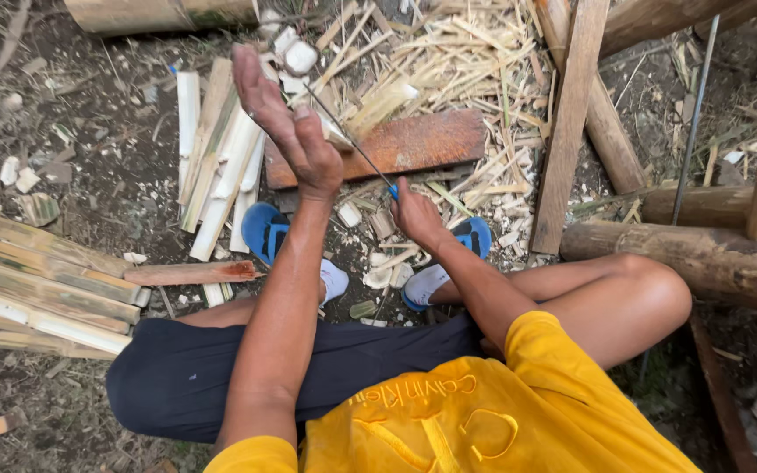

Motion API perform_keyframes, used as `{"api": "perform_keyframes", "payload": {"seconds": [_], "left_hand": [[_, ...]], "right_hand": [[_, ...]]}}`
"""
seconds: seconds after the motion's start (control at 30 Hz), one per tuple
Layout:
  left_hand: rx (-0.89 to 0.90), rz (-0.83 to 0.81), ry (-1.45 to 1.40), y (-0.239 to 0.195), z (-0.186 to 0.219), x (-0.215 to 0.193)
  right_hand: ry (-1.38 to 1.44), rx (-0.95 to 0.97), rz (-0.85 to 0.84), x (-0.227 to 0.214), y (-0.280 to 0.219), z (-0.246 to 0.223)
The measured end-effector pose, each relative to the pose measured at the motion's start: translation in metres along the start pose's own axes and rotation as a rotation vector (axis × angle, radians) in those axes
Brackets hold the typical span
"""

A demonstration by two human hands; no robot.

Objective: The person sits cross-legged on the ground and uses a knife to cut and shape bamboo pieces. They repeatedly pick up bamboo segments, cut them on a wooden block, and place the finished pieces aside.

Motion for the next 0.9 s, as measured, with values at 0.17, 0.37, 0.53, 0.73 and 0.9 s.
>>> {"api": "perform_keyframes", "payload": {"seconds": [0.17,0.37,0.53,0.73,0.9], "left_hand": [[-0.067,-0.095,-0.100,-0.001,-0.002,-0.011],[-0.099,-0.075,-0.261,-0.008,-0.009,-0.019],[-0.939,0.208,-0.473,-0.124,-0.105,-0.041],[-1.463,-0.060,-0.686,-0.264,-0.152,0.022],[-0.672,-0.206,-0.209,-0.142,-0.131,0.007]], "right_hand": [[0.061,-0.016,0.015,-0.023,-0.032,-0.026],[0.043,0.118,-0.088,-0.004,-0.032,0.008],[0.221,0.170,-0.055,0.015,-0.027,0.030],[0.361,0.354,-0.013,0.012,-0.042,0.073],[0.288,0.313,0.049,0.002,-0.045,0.077]]}}
Point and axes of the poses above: each hand's wrist, its own y-axis towards the middle knuckle, its own x-axis out of the palm, z = x × y, the point moved 10 cm from there along y, towards the middle knuckle, and after that the axes turned 14 degrees about x, right-handed, at the moved point
